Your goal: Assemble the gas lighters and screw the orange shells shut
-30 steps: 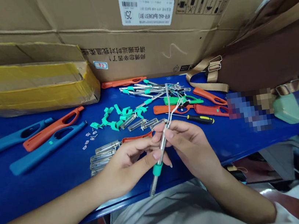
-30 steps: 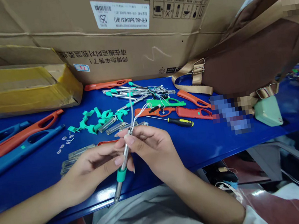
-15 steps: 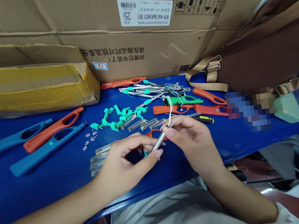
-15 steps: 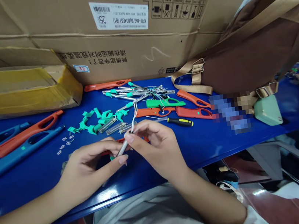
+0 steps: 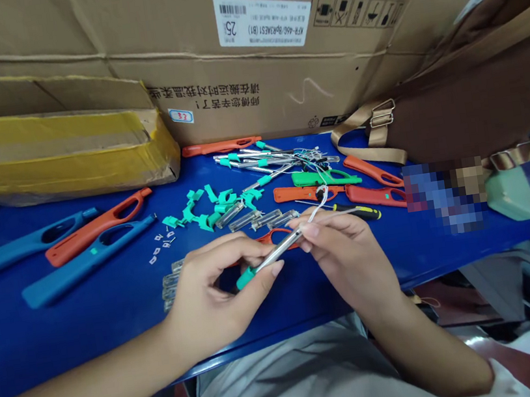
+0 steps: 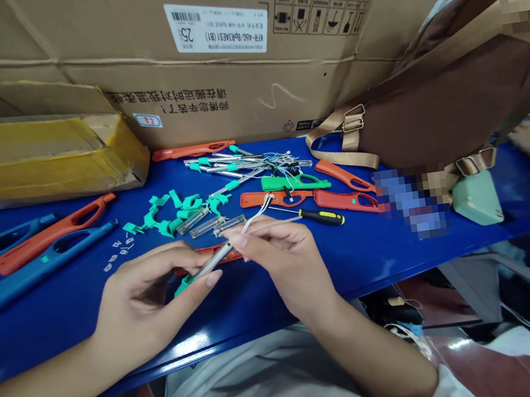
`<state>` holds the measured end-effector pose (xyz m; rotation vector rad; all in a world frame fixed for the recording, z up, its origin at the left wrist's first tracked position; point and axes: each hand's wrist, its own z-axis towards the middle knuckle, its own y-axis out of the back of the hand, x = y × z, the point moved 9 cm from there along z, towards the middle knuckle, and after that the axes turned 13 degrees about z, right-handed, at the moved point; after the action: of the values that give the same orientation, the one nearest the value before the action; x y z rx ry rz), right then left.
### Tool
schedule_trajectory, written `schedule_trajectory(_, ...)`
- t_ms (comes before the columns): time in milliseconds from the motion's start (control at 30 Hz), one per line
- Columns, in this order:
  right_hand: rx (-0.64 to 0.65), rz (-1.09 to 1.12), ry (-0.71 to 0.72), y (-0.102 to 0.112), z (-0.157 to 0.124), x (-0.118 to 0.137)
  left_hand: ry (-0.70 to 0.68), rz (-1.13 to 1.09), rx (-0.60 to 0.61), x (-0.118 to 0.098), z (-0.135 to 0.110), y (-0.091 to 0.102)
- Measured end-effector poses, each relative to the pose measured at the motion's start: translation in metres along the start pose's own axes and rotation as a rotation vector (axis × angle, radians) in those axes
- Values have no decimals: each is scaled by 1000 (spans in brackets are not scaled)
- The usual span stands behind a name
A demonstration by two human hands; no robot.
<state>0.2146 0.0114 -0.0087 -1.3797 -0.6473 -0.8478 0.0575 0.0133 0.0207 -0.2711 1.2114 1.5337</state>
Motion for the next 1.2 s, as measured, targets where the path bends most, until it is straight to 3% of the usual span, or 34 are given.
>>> schedule_trajectory(100,13,-90,12,1,2,4,-23,41,-15,-2,2,2)
schedule_trajectory(233,29,-426,-1,4,-2,19,-105,185,-49,-8,4,9)
schedule_trajectory(433,12,-797,291,-4,-13,63,-205,321,-71,-15,5,12)
schedule_trajectory(700,106,-952,351,-17,-8,57,-308,432,-42,-21,1,6)
schedule_trajectory(1033,239,-1222,435,-27,-14,53,-262,557,60,-11,2,-2)
schedule_trajectory(1200,301,-1331,387,-22,-4,39,-263,558,80,-12,1,-4)
